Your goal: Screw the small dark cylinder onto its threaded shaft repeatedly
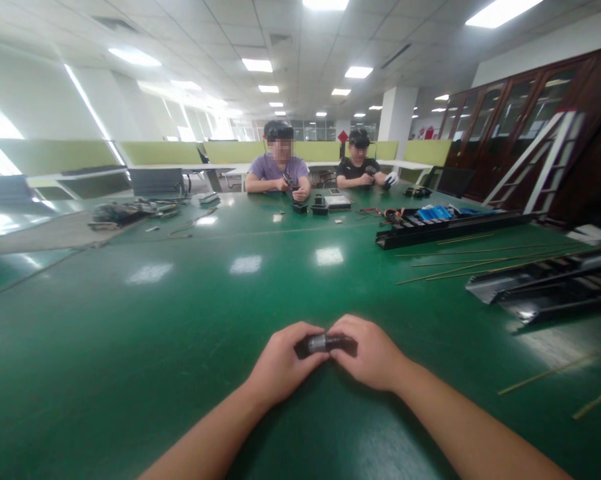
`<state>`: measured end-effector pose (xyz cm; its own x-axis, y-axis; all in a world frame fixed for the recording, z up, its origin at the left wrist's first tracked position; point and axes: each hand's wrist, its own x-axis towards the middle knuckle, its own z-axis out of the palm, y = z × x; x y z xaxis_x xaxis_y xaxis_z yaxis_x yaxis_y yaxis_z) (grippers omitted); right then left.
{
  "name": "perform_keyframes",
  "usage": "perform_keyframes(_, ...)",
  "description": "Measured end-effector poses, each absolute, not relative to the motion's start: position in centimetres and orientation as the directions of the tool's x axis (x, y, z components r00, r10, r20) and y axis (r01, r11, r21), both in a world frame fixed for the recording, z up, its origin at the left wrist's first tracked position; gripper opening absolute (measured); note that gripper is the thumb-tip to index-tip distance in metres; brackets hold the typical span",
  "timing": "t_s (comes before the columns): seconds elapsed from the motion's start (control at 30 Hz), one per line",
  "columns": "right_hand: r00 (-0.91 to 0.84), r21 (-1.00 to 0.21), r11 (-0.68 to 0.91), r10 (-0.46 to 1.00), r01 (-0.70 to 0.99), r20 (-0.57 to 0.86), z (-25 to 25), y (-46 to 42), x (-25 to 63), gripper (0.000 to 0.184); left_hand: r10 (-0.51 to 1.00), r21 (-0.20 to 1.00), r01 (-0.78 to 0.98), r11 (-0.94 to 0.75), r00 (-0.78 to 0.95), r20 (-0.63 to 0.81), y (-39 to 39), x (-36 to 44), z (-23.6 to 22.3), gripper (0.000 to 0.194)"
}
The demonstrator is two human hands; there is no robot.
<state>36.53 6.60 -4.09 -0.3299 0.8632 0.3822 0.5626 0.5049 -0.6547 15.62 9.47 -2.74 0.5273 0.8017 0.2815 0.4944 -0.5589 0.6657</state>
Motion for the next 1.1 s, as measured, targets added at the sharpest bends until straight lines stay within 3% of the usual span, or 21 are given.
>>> perform_keyframes(1.1,-0.328,-0.607,0.507,0.861,0.612,0.388,-4.49,6.85,36.55,0.014,0.797,0.616,0.533,-0.58,0.528,0.293,9.65,15.34,-3.61,0.026)
